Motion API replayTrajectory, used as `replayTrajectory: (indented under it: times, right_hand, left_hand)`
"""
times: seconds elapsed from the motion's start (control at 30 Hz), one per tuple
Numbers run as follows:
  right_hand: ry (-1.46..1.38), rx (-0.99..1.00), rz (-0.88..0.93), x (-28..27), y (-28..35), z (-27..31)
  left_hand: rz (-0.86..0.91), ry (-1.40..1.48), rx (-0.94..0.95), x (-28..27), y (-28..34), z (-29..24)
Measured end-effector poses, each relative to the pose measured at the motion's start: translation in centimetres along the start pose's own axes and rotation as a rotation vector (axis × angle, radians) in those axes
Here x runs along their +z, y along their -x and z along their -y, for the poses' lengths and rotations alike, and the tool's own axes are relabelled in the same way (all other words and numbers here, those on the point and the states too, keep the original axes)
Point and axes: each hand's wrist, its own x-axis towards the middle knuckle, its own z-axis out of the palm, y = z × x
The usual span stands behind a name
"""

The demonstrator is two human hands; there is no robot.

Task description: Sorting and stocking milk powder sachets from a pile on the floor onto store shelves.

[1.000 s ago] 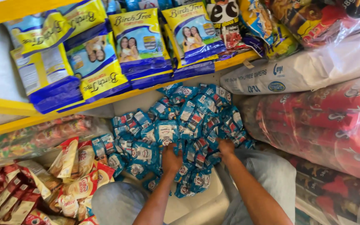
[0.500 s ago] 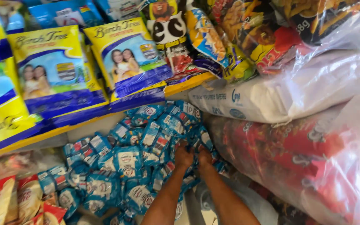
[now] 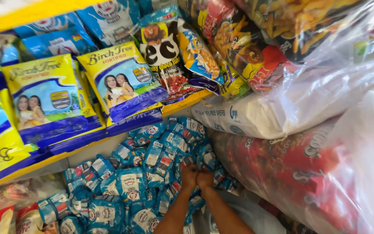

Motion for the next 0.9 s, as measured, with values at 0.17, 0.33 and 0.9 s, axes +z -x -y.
replayTrajectory:
  times: [0.17,0.33,0.9]
  right_hand:
    - [0.202,-0.395,0.023,-11.7,14.0,26.5]
    - [0.250,-0.922,-0.015,-12.7,23.0,37.4]
    - [-0.218,-0.543,0.947,-24.3,38.9,51.4]
  left_hand:
    - [-0.036,0.736,-0.823,-9.2,-1.3,-8.3]
    - [-0.069,0.746,-0.785,-17.7,-0.7,-16.6]
    - [-0.066,0.814,-0.062,-45.9,7.8,-39.3]
